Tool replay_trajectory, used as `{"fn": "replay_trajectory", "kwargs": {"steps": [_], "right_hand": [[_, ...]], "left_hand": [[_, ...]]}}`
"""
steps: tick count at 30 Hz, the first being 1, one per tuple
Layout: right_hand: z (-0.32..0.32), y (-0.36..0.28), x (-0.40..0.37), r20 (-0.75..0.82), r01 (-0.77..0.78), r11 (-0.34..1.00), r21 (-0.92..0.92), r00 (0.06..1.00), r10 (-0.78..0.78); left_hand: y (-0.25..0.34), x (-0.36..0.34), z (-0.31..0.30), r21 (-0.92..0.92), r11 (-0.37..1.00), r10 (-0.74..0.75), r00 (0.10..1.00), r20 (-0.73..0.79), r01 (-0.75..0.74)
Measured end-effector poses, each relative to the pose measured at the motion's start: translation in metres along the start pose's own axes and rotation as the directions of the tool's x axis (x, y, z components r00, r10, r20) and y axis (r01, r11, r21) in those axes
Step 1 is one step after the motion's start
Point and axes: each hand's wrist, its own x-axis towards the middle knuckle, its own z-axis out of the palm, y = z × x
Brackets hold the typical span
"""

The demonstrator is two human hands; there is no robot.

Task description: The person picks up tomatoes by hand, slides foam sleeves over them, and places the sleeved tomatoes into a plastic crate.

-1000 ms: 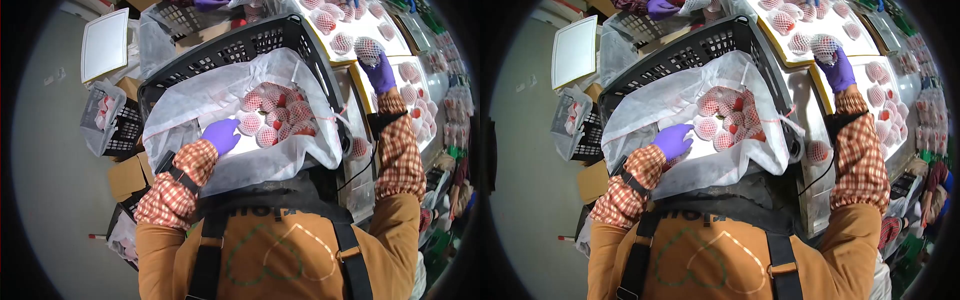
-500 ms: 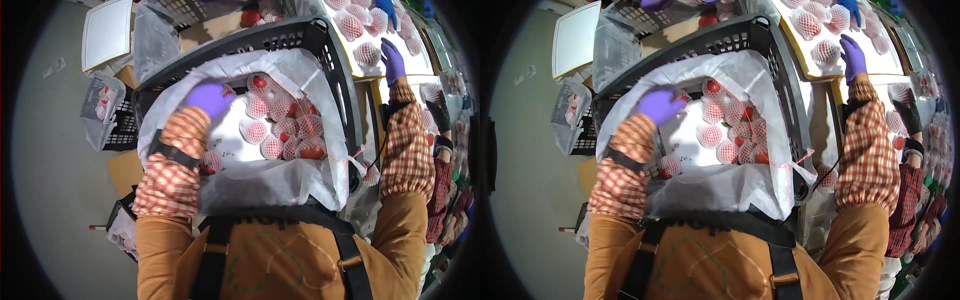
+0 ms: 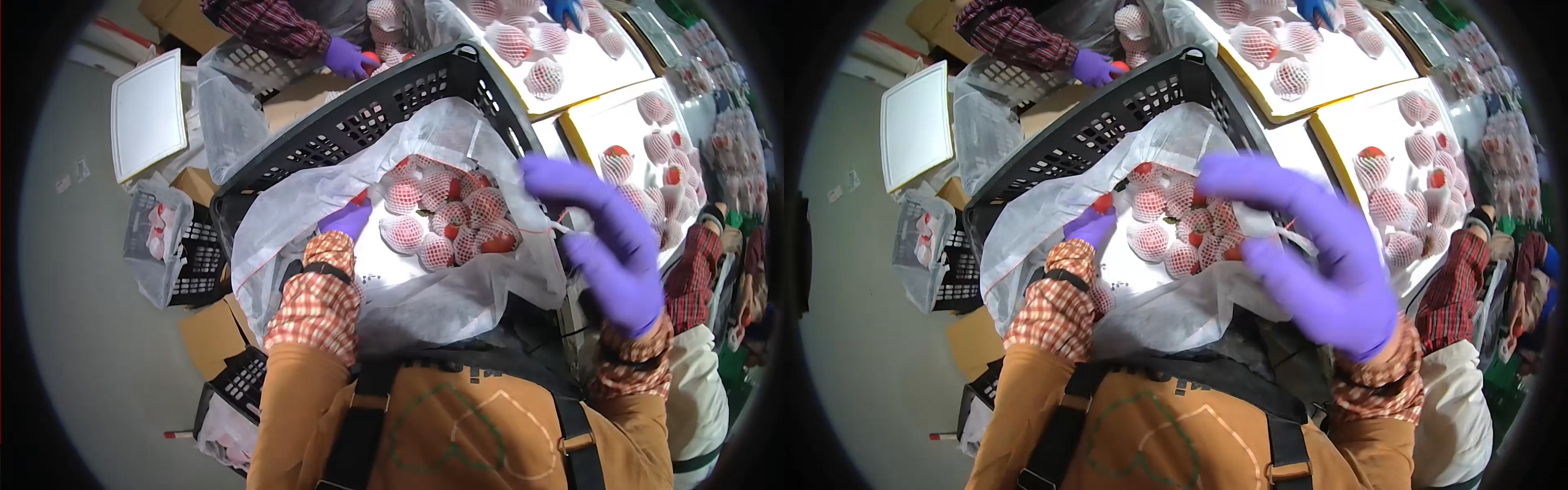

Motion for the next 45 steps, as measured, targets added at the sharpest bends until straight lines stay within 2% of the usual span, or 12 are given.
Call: {"fn": "replay_trajectory", "kwargs": {"steps": [1,5,8,11,13,17,25,31,37,39,41,45], "right_hand": [[0.013,0.005,-0.009,0.015,0.046,0.999,0.024,0.999,-0.046],[0.058,0.032,-0.026,-0.018,-0.111,0.989,0.099,0.993,0.114],[0.088,0.056,-0.033,-0.080,-0.159,0.985,0.064,0.983,0.164],[0.118,0.068,-0.031,-0.081,-0.126,0.991,0.054,0.988,0.130],[0.131,0.064,-0.023,0.032,-0.155,0.888,0.432,0.987,0.157],[0.150,0.048,-0.014,0.050,-0.217,0.869,0.444,0.975,0.218],[0.175,0.061,-0.004,-0.026,0.255,0.950,-0.181,0.964,-0.264],[0.181,0.041,-0.006,-0.032,0.311,0.930,-0.198,0.946,-0.323],[0.138,0.047,0.002,0.135,-0.277,0.961,0.002,0.952,0.274],[0.125,0.051,-0.010,0.229,-0.327,0.931,0.161,0.930,0.287],[0.122,0.057,-0.027,0.302,-0.329,0.498,0.802,0.944,0.136],[0.145,0.068,-0.042,0.391,-0.383,0.078,0.920,0.901,-0.187]], "left_hand": [[0.007,-0.015,-0.007,-0.173,0.981,0.114,0.986,0.123,-0.092],[0.048,-0.114,-0.027,-0.316,0.779,0.467,0.838,-0.284,-0.541],[0.079,-0.188,-0.060,-0.549,0.597,0.540,0.799,-0.265,-0.585],[0.085,-0.227,-0.088,-0.323,0.483,0.662,0.581,-0.473,-0.814],[0.081,-0.242,-0.092,-0.429,0.449,0.597,0.621,-0.509,-0.784],[0.067,-0.259,-0.092,-0.104,0.616,0.575,0.536,-0.619,-0.781],[0.034,-0.258,-0.080,-0.171,0.652,0.432,0.547,-0.717,-0.739],[0.031,-0.273,-0.098,-0.476,0.360,0.457,0.596,-0.660,-0.802],[0.025,-0.269,-0.101,-0.774,-0.045,0.478,0.666,-0.572,-0.632],[0.022,-0.269,-0.101,-0.885,-0.327,0.468,0.757,-0.456,-0.330],[0.018,-0.264,-0.098,-0.886,-0.427,0.505,0.764,-0.402,-0.183],[0.025,-0.264,-0.093,-0.851,-0.525,0.554,0.759,-0.341,0.001]]}}
